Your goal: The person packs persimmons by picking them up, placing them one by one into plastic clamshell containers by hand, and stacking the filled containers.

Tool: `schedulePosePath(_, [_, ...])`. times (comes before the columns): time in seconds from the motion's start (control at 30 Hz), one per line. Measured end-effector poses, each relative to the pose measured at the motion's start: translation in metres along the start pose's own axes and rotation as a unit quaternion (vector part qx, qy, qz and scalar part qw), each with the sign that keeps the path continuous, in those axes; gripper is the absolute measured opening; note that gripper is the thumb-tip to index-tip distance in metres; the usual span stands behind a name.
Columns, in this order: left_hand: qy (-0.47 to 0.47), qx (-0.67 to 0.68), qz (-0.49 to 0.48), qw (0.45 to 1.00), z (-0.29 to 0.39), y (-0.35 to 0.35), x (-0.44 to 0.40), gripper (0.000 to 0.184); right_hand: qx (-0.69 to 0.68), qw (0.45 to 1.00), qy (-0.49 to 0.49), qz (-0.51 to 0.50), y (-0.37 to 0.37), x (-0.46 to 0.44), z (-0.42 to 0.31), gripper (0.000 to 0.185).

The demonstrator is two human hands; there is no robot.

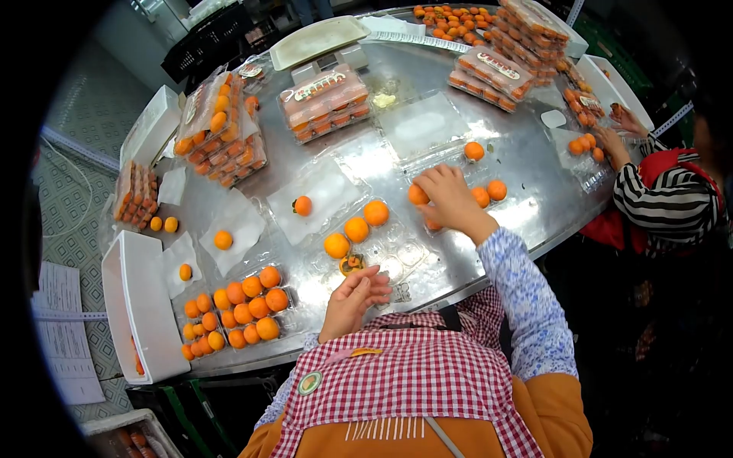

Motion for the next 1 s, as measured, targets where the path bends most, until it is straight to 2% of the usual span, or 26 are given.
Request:
schedulePosePath(0.13, [0.004,0.011,0.026,1.0,0.003,-0.005,0.003,0.029,0.082,0.99,-0.023,-0.111,0.026,-0.017,0.026,0.042])
schedulePosePath(0.33, [0.028,0.045,0.062,0.997,0.002,-0.026,0.009,0.027,0.093,0.972,-0.002,-0.214,0.05,-0.021,0.034,0.04])
schedulePosePath(0.43, [0.028,0.047,0.072,0.996,0.003,-0.031,0.01,0.026,0.077,0.973,-0.011,-0.218,0.053,-0.019,0.037,0.038])
schedulePosePath(0.53, [0.041,0.044,0.08,0.995,0.013,-0.036,0.01,0.026,0.067,0.985,-0.011,-0.157,0.043,-0.017,0.036,0.033])
schedulePosePath(0.63, [0.096,0.022,0.147,0.984,0.037,-0.064,0.018,0.025,0.035,0.999,-0.015,-0.001,0.005,-0.019,0.02,0.028])
schedulePosePath(0.73, [0.127,-0.043,0.216,0.967,0.049,-0.091,0.033,0.023,-0.086,0.995,0.047,0.008,-0.006,-0.009,-0.013,0.023])
schedulePosePath(0.77, [0.132,-0.071,0.237,0.96,0.053,-0.098,0.038,0.022,-0.152,0.988,0.013,0.021,0.001,0.001,-0.031,0.02])
schedulePosePath(0.83, [0.123,-0.103,0.259,0.953,0.05,-0.105,0.045,0.022,-0.254,0.963,0.032,-0.078,0.023,0.023,-0.077,0.016])
schedulePosePath(0.9, [0.102,-0.107,0.235,0.961,0.033,-0.102,0.045,0.021,-0.214,0.962,0.009,-0.168,0.05,0.045,-0.116,0.021])
schedulePosePath(1.0, [0.056,-0.146,0.202,0.967,0.008,-0.091,0.044,0.019,-0.162,0.979,-0.049,-0.111,0.065,0.054,-0.141,0.032])
Point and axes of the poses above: each hand's wrist, its own x-axis away from the middle knuckle, its own y-axis out of the palm, z = x × y, the point moved 9 cm from there along -x, towards the middle knuckle, and after that the axes turned 3 degrees about -x, right-handed, at the moved point
